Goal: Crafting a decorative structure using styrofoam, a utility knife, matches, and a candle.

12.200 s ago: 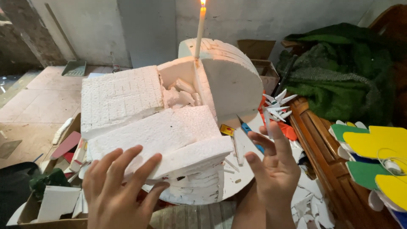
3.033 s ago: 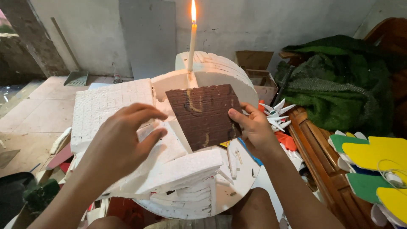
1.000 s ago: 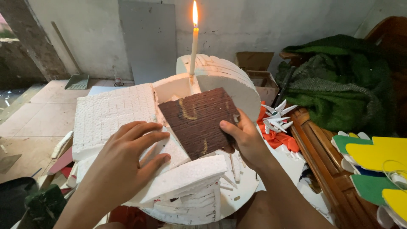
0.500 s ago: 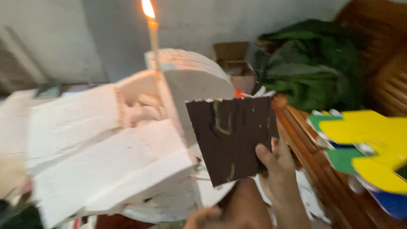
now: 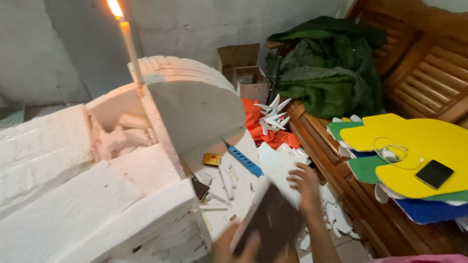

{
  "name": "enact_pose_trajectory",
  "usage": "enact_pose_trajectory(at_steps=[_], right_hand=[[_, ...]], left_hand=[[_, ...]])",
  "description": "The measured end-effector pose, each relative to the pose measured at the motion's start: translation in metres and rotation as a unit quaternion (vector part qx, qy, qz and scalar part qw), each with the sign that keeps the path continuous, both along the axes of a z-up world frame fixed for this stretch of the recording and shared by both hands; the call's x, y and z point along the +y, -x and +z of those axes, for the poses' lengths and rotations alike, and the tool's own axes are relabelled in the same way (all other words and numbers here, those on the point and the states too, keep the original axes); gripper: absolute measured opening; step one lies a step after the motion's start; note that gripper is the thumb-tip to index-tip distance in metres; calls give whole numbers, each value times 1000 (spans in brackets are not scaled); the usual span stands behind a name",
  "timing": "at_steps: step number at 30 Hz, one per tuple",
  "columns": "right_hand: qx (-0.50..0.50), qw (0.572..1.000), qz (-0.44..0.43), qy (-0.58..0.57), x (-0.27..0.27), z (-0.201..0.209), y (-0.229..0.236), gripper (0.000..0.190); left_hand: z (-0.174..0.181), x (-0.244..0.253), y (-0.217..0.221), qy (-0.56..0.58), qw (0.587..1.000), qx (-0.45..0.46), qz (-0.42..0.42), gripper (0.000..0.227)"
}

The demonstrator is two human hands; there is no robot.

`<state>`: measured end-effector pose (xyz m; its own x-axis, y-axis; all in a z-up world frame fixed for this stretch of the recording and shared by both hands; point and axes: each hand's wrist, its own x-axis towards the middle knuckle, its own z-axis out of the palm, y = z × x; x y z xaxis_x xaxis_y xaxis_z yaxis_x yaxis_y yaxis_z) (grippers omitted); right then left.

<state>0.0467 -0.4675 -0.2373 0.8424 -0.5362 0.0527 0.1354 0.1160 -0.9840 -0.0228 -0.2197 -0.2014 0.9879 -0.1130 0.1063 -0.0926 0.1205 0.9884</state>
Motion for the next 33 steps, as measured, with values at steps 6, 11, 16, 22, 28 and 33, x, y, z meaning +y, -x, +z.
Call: enact_pose_trajectory(at_steps=[6, 11, 16, 22, 28, 33], right_hand=[[105, 880, 80, 455, 36, -15, -80, 46], [114, 785, 67, 605, 61, -8, -128, 58], [142, 860, 57, 487, 54, 5, -133, 23], [95, 964, 0, 248, 6, 101, -4, 33], [231, 914, 123, 310, 76, 160, 77, 64], [142, 872, 96, 458, 88, 157, 64, 52]], left_hand=[[-116, 24, 19, 52, 995, 46, -77, 33], [-123, 7, -10, 94, 990, 60, -84, 31], [-47, -23, -27, 112, 983, 130, 71, 41], [-11, -32, -54, 31, 994, 21, 104, 31], [12, -34, -60, 20, 995, 12, 100, 31], [18, -34, -66, -18, 993, 2, 113, 32]])
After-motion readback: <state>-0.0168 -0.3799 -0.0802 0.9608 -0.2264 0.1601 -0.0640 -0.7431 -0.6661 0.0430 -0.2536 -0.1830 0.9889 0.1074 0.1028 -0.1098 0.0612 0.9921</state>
